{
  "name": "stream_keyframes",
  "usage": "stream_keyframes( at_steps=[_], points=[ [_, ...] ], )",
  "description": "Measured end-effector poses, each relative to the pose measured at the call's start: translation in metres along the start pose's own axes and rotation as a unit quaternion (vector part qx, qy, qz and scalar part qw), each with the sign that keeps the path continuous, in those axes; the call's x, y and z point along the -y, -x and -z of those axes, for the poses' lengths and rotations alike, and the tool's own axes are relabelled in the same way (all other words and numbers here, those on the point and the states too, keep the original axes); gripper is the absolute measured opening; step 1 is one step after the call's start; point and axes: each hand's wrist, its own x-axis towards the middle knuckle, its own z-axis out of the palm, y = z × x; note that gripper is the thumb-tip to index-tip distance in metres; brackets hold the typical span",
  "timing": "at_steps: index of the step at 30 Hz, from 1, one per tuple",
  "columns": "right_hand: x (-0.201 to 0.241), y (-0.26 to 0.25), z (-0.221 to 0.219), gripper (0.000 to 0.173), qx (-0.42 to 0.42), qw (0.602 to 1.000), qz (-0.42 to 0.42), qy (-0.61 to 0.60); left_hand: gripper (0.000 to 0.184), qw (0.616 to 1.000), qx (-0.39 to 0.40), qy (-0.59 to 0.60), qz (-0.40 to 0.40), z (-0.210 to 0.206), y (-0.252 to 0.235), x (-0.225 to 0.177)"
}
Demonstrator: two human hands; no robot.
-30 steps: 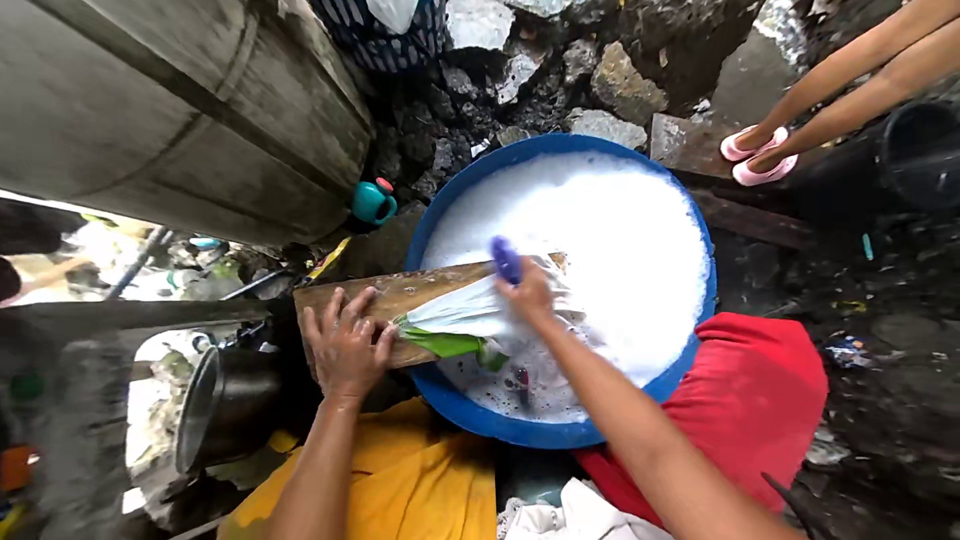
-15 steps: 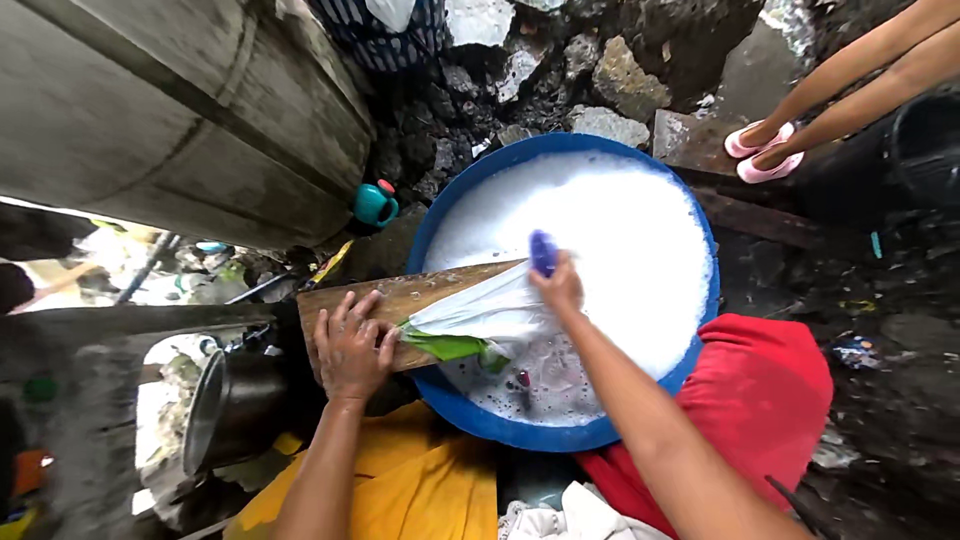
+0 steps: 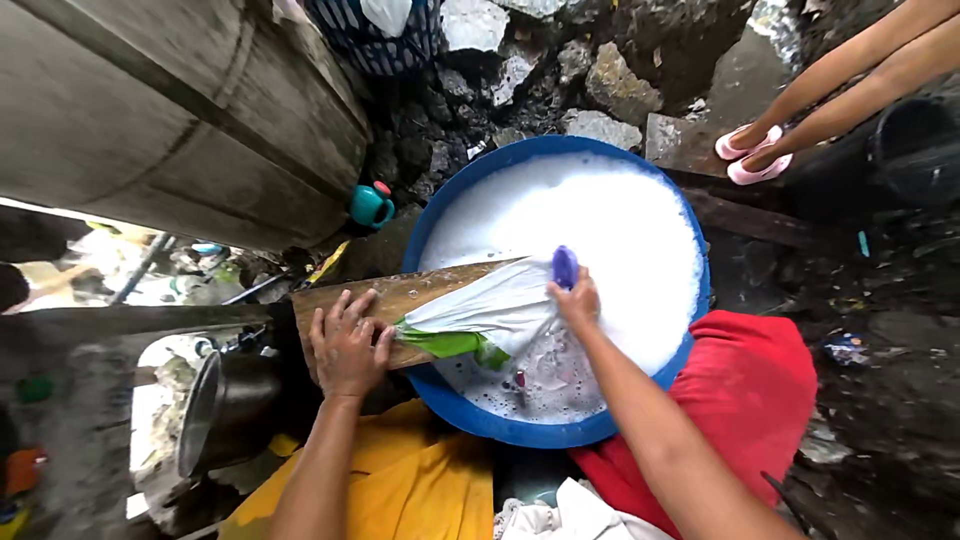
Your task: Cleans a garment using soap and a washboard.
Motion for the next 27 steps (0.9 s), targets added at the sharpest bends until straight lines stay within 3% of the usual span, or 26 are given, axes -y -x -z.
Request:
stream_keyframes(
  at_steps=[2,3,6,8,10,13,15,18,21,23,25,27],
  points=[
    [0.003,-0.004,-0.001,0.074,-0.033,0.998,-0.047,-0.031,0.043,1.0,0.004,-0.002,-0.001,-0.001,-0.001,0.0],
    [0.022,0.016,-0.015,0.072,-0.025,0.999,-0.018,-0.042,0.043,1.0,0.006,-0.002,-0.001,0.0,-0.002,-0.001],
    [0.095,0.114,-0.076,0.059,0.109,0.979,0.172,-0.006,0.038,1.0,0.016,-0.008,0.004,0.004,-0.002,-0.002],
    [0.102,0.139,-0.093,0.054,0.155,0.948,0.277,0.036,0.032,1.0,0.018,-0.006,0.002,0.005,-0.003,-0.002],
    [0.075,0.11,-0.072,0.055,0.148,0.961,0.233,0.012,0.04,1.0,0.024,-0.009,0.0,0.005,-0.004,-0.003],
    [0.018,0.034,-0.018,0.064,0.057,0.997,0.052,-0.002,0.041,1.0,0.009,-0.01,0.0,0.002,-0.001,-0.002],
    [0.002,0.004,-0.006,0.07,-0.006,0.999,-0.036,-0.003,0.041,1.0,-0.003,-0.011,-0.009,0.0,-0.002,0.0],
    [0.055,0.042,-0.039,0.066,0.003,0.999,0.015,-0.044,0.041,1.0,0.002,-0.013,-0.009,0.0,-0.005,0.0],
    [0.122,0.125,-0.083,0.061,0.187,0.962,0.197,0.021,0.029,1.0,0.026,-0.003,-0.001,0.004,-0.003,-0.001],
    [0.118,0.13,-0.09,0.057,0.214,0.934,0.281,0.055,0.028,1.0,0.023,0.0,-0.003,0.003,-0.002,0.0],
    [0.085,0.093,-0.069,0.056,0.148,0.958,0.245,0.019,0.036,1.0,0.014,-0.001,-0.004,0.002,-0.005,0.001],
    [0.044,0.043,-0.036,0.059,0.054,0.989,0.141,-0.005,0.041,1.0,0.011,0.0,-0.003,-0.001,-0.002,0.001]
  ],
)
